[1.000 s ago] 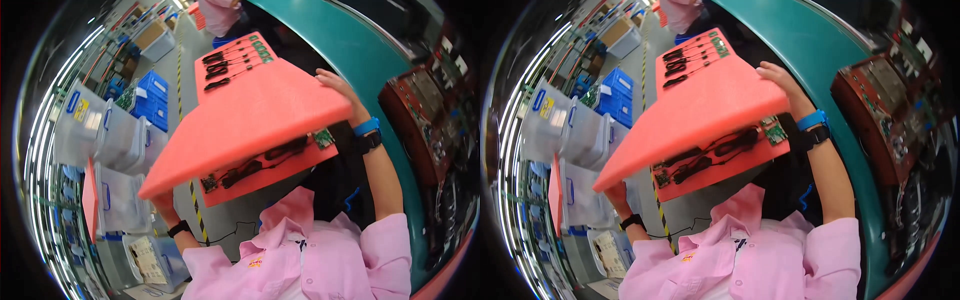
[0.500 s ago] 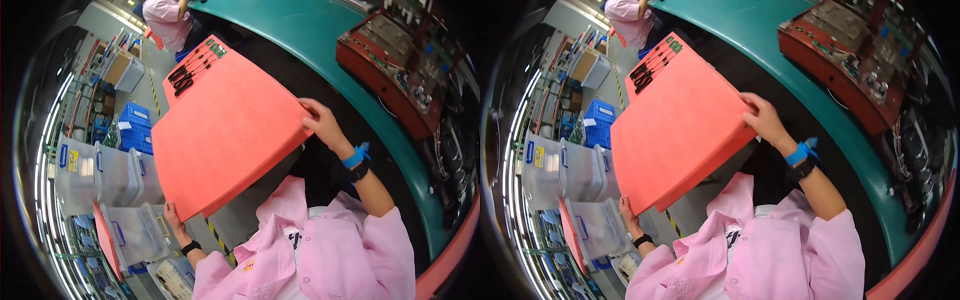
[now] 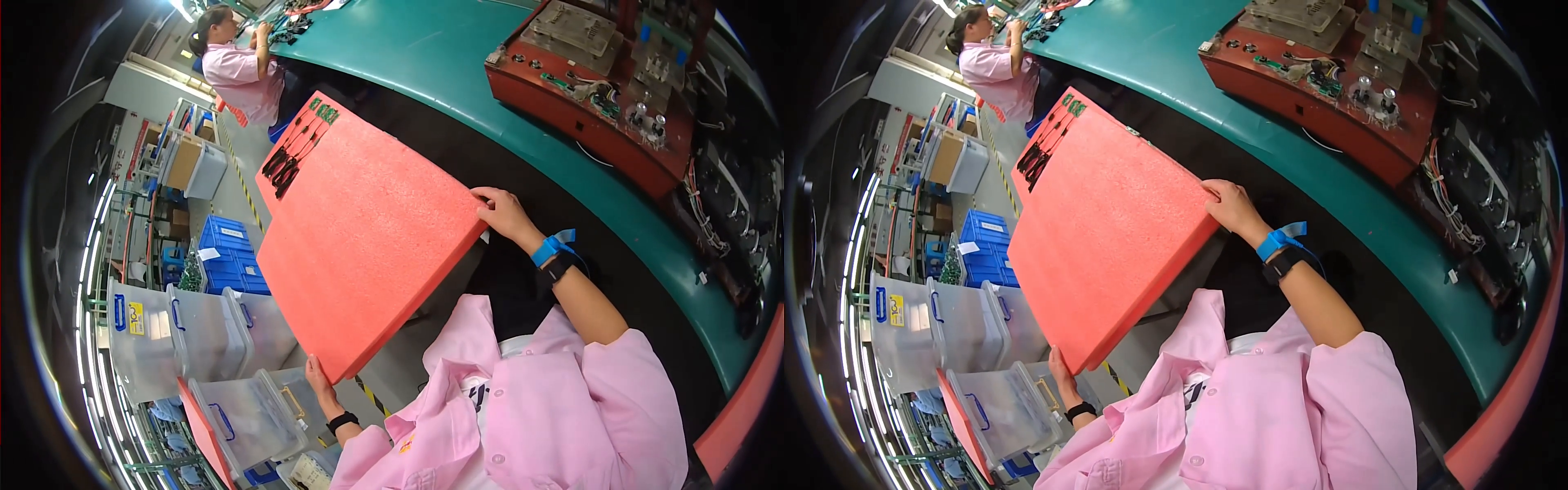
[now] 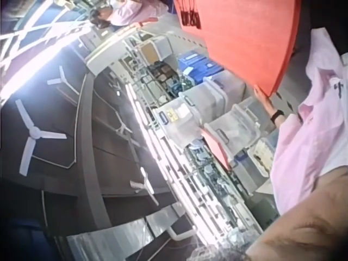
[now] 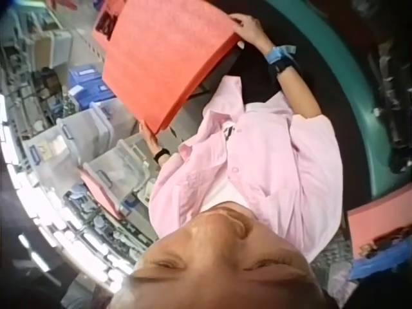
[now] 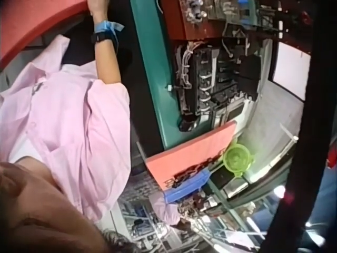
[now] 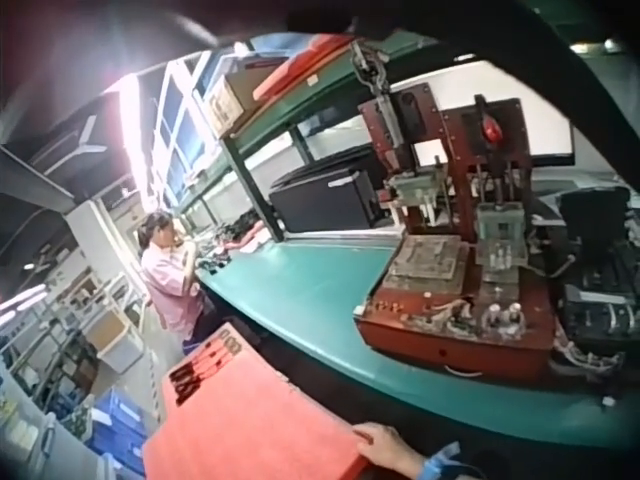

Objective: The person operates a testing machine and a controller, then disconnects a circuit board and places it on a foam pad. They mark the board with a pen, cover the pad with another foam layer, and move the stack to the side.

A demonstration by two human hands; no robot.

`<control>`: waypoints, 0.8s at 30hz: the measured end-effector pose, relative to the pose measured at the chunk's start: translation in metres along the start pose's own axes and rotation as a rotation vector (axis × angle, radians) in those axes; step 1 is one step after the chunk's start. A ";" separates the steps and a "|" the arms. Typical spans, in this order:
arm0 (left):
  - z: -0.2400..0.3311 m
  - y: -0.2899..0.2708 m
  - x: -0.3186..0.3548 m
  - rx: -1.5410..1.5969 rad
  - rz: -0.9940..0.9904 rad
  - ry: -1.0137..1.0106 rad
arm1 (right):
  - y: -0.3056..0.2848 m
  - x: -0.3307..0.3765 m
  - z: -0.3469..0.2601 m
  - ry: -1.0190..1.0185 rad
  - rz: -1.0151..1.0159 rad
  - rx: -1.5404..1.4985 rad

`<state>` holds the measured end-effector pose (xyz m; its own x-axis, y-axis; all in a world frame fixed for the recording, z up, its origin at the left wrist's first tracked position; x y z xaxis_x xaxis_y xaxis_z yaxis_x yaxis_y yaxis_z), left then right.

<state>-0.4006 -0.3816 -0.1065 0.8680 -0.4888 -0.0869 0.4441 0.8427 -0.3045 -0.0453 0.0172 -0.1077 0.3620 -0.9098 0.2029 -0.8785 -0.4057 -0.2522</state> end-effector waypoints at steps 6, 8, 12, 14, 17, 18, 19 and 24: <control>0.005 -0.006 -0.007 -0.152 0.015 0.046 | 0.003 0.006 -0.008 -0.151 0.137 0.068; 0.009 -0.001 -0.010 -0.244 0.001 0.046 | 0.002 0.010 -0.012 -0.136 0.124 0.168; 0.042 0.031 -0.006 -0.926 0.099 0.388 | 0.004 0.032 -0.032 -0.266 0.197 0.558; 0.092 0.079 0.002 -0.801 -0.135 0.609 | 0.010 0.039 -0.035 -0.334 0.246 0.729; 0.140 0.149 0.009 -0.763 -0.316 0.633 | 0.035 0.038 -0.031 -0.493 0.136 0.933; 0.141 0.167 0.000 -0.758 -0.319 0.634 | 0.037 0.037 -0.037 -0.490 0.140 0.937; 0.140 0.186 -0.011 -0.724 -0.381 0.676 | 0.039 0.036 -0.042 -0.439 -0.031 0.890; 0.120 0.242 -0.063 -0.966 -0.403 0.668 | 0.048 0.033 -0.048 -0.353 -0.321 0.809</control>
<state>-0.3212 -0.1199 -0.0608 0.2987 -0.9322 -0.2045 0.0614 0.2327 -0.9706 -0.0907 -0.0282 -0.0676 0.7397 -0.6637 0.1116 -0.2841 -0.4582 -0.8422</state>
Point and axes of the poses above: each hand's wrist, its own x-axis away from the middle knuckle, its own y-axis out of the palm, z = x × y, the point moved 1 cm from there along -x, towards the middle knuckle, and after that the axes turned 15 degrees about y, right-handed, at the moved point
